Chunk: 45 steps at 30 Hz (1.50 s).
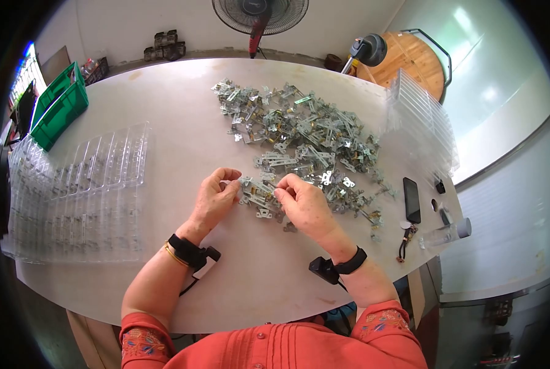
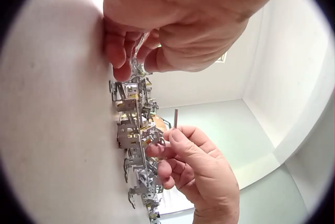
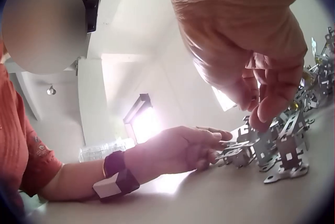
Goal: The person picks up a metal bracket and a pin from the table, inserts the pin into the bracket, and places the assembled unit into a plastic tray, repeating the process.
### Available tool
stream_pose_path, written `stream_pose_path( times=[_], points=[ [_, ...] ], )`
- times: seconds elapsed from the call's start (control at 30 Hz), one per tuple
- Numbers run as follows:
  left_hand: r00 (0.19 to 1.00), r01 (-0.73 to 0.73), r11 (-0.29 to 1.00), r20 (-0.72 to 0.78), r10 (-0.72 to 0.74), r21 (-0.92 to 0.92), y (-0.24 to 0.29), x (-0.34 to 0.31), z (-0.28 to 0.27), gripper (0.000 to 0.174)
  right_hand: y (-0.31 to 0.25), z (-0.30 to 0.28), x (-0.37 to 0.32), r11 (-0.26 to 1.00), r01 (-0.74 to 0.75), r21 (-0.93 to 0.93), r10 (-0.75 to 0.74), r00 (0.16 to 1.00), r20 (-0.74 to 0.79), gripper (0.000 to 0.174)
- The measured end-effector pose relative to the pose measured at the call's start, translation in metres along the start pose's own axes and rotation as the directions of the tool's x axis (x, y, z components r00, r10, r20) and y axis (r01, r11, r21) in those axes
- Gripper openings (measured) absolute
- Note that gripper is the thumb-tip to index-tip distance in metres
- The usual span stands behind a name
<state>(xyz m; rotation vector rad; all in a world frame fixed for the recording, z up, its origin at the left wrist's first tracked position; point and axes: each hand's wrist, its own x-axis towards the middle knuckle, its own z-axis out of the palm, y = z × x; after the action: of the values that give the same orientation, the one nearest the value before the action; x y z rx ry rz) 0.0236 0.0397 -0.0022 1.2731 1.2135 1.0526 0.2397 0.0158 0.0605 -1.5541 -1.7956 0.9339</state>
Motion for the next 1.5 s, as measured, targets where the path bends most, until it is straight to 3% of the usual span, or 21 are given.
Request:
stream_pose_path(
  times=[0.17, 0.23, 0.5, 0.53, 0.67, 0.73, 0.87, 0.93, 0.97, 1.03, 1.07, 1.13, 1.23, 1.27, 1.33, 1.37, 1.43, 1.5],
  points=[
    [0.999, 0.052, 0.966, 0.016, -0.050, -0.255, 0.005, -0.002, -0.002, 0.025, 0.005, 0.004, -0.001, 0.991, -0.030, 0.133, 0.033, 0.999, -0.025, 0.012],
    [0.997, -0.073, 0.919, -0.036, 0.063, -0.387, 0.004, -0.002, -0.002, 0.025, 0.003, 0.004, -0.002, 0.978, -0.030, 0.209, 0.037, 0.999, -0.033, 0.010],
    [0.987, -0.148, 0.835, -0.031, 0.155, -0.530, 0.013, -0.005, -0.004, 0.024, -0.003, -0.002, 0.006, 0.896, -0.023, 0.443, 0.078, 0.991, -0.107, 0.009],
    [0.982, -0.180, 0.814, -0.049, 0.183, -0.552, 0.018, -0.007, -0.004, 0.024, -0.006, -0.004, 0.007, 0.891, 0.062, 0.449, 0.009, 0.988, -0.153, 0.010],
    [0.968, -0.240, 0.814, -0.061, 0.245, -0.529, 0.029, -0.008, -0.002, 0.025, -0.016, -0.011, 0.011, 0.871, 0.269, 0.410, -0.151, 0.943, -0.296, 0.010],
    [0.979, -0.190, 0.880, -0.146, 0.140, -0.434, 0.020, -0.006, 0.000, 0.026, -0.001, -0.010, 0.018, 0.887, 0.227, 0.403, -0.132, 0.959, -0.250, 0.009],
    [0.989, -0.103, 0.920, -0.135, 0.056, -0.379, 0.005, -0.003, -0.005, 0.026, 0.008, -0.005, 0.020, 0.923, 0.142, 0.357, -0.079, 0.980, -0.185, 0.010],
    [0.977, -0.151, 0.972, -0.180, 0.118, -0.178, 0.001, 0.000, -0.004, 0.024, 0.006, -0.004, 0.020, 0.905, 0.119, 0.408, -0.044, 0.981, -0.188, 0.010],
    [0.977, -0.153, 0.972, -0.174, 0.122, -0.180, -0.001, 0.002, -0.002, 0.024, 0.005, -0.004, 0.020, 0.906, 0.120, 0.406, -0.043, 0.980, -0.194, 0.010],
    [0.921, -0.314, 0.949, -0.248, 0.299, -0.023, -0.002, 0.003, 0.000, 0.022, -0.001, -0.003, 0.019, 0.897, 0.211, 0.389, -0.151, 0.972, -0.179, 0.010],
    [0.921, -0.315, 0.949, -0.249, 0.300, -0.021, -0.003, 0.002, 0.000, 0.022, -0.005, -0.003, 0.018, 0.896, 0.212, 0.390, -0.152, 0.972, -0.178, 0.010],
    [0.960, -0.251, 0.931, -0.187, 0.206, -0.264, 0.007, -0.003, -0.002, 0.022, -0.015, -0.002, 0.017, 0.870, 0.283, 0.403, -0.235, 0.958, -0.165, 0.009],
    [0.978, -0.207, 0.892, -0.098, 0.183, -0.402, 0.018, -0.006, -0.007, 0.025, -0.018, -0.003, 0.019, 0.832, 0.391, 0.393, -0.362, 0.920, -0.148, 0.009],
    [0.977, -0.212, 0.893, -0.103, 0.186, -0.397, 0.019, -0.006, -0.009, 0.025, -0.019, -0.003, 0.019, 0.828, 0.396, 0.397, -0.368, 0.918, -0.147, 0.009],
    [0.991, -0.096, 0.855, 0.032, 0.130, -0.509, 0.019, -0.006, -0.014, 0.030, -0.020, -0.006, 0.022, 0.814, 0.418, 0.404, -0.409, 0.906, -0.112, 0.009],
    [0.991, -0.101, 0.858, 0.028, 0.133, -0.504, 0.021, -0.006, -0.014, 0.030, -0.020, -0.007, 0.024, 0.809, 0.423, 0.408, -0.415, 0.903, -0.114, 0.009],
    [0.975, 0.009, 0.841, 0.190, 0.112, -0.542, 0.024, -0.007, -0.014, 0.034, -0.021, -0.010, 0.028, 0.814, 0.427, 0.394, -0.439, 0.896, -0.063, 0.009],
    [0.967, 0.056, 0.838, 0.240, 0.090, -0.543, 0.025, -0.009, -0.012, 0.037, -0.020, -0.014, 0.032, 0.804, 0.437, 0.404, -0.462, 0.886, -0.040, 0.009]
  ],
)
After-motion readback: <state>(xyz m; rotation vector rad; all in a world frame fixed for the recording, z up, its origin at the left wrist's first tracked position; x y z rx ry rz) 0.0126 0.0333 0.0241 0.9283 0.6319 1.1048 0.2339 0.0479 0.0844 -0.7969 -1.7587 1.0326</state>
